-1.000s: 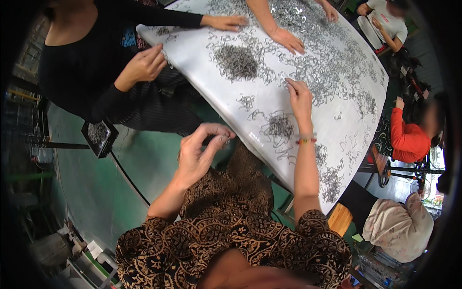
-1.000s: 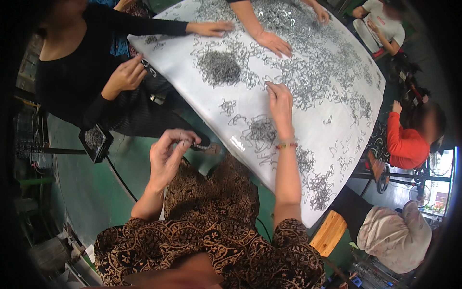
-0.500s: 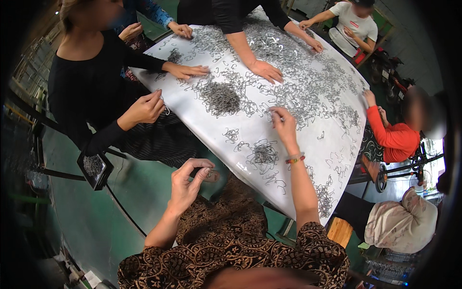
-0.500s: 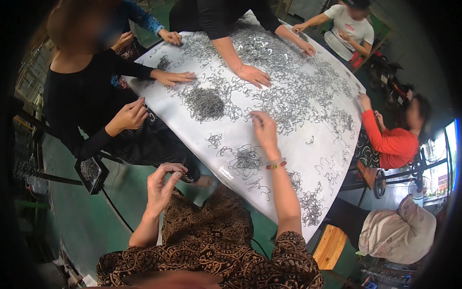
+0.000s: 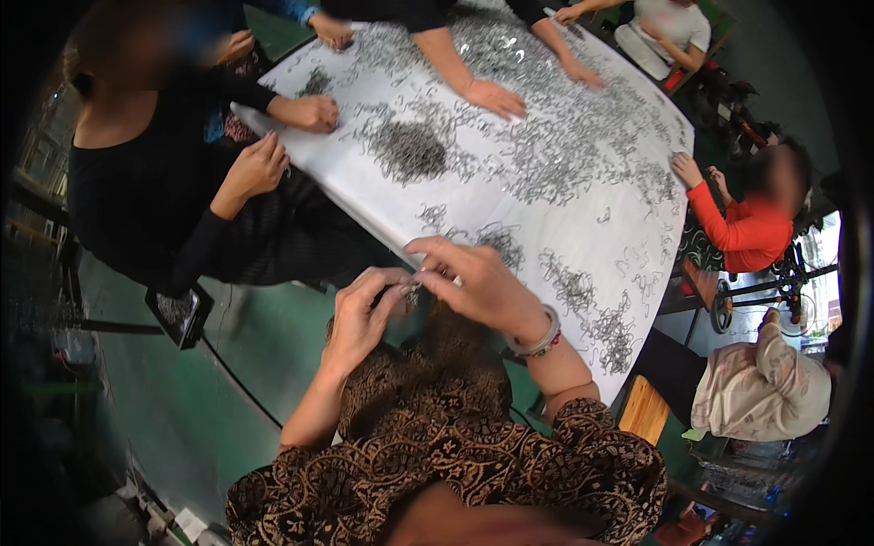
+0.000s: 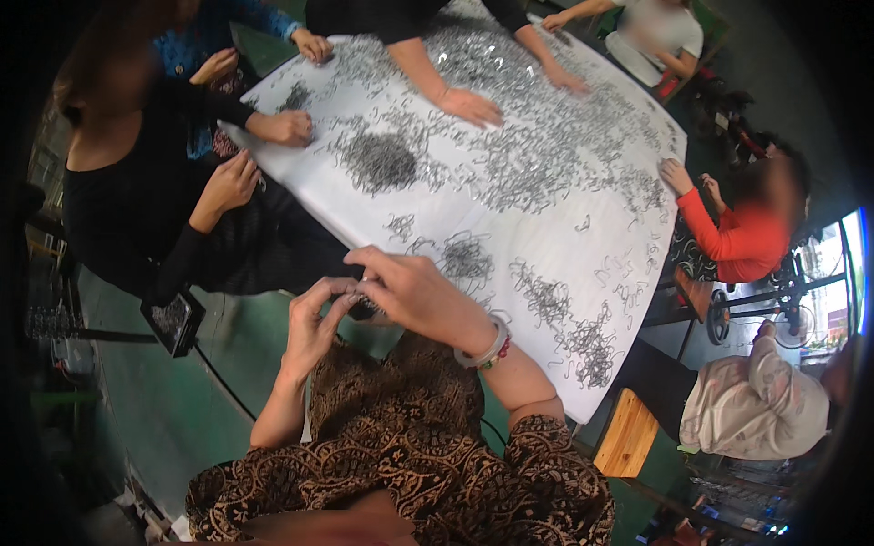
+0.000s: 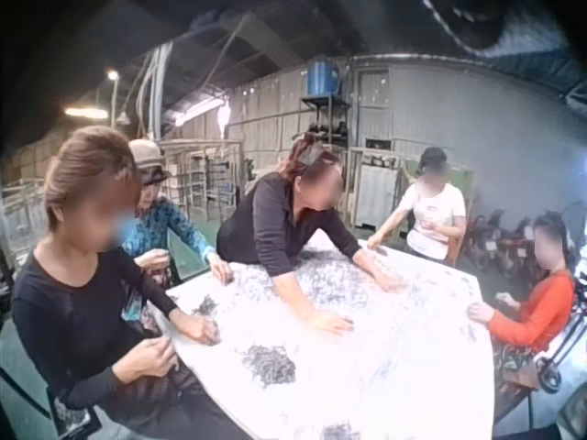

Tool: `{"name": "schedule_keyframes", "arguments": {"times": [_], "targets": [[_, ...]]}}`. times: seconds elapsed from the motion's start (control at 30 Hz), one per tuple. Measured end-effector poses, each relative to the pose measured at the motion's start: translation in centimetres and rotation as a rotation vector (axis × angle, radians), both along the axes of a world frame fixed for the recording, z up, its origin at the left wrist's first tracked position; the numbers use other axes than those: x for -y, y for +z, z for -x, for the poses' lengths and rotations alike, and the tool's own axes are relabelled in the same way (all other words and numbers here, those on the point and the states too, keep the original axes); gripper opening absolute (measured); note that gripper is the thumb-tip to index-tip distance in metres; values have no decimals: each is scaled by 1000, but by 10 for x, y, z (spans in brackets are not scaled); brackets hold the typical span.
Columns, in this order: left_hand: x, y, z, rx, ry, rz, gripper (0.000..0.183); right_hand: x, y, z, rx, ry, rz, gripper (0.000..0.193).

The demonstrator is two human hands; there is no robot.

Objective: The person sits at a table with several others and repeatedly picks up small metal paperclips, linking them together by hand to form chains. The person occasionally lifts the assembled chain to check its length before continuing to add more clips.

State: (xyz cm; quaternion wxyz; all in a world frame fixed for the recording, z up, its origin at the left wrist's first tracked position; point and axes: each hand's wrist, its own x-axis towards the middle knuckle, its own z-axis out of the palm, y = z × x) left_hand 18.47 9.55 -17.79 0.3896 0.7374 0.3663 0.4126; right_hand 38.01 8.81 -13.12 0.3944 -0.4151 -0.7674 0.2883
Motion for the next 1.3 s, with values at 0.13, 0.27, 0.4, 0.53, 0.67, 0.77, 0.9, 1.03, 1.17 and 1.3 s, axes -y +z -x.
{"name": "schedule_keyframes", "arguments": {"times": [0.13,0.27,0.4,0.53,0.67,0.77,0.9,1.03,1.17,1.3], "targets": [[0,-12,8,-33,-13,43,13,5,-2,4,8,-39,22,13],[-2,-25,17,173,-16,229,23,7,0,12,-95,-50,58,11],[-49,-43,20,179,119,242,22,8,-6,20,-166,-34,58,20],[-142,-67,1,-180,302,54,22,10,-16,27,-151,-18,91,23],[-209,-86,-32,-470,320,-5,23,15,-19,29,-138,-9,137,28],[-227,-91,-48,-783,332,-82,21,17,-20,29,-156,-41,111,22],[-235,-81,-47,-840,328,-141,21,15,-23,23,-152,-29,111,23],[-225,-58,-35,-567,429,-298,19,18,-22,24,-185,-82,161,22],[-194,-35,-25,-387,326,-276,15,20,-24,32,-231,-162,121,14],[-135,-23,-19,-120,196,105,14,19,-37,37,-217,-203,57,10]]}}
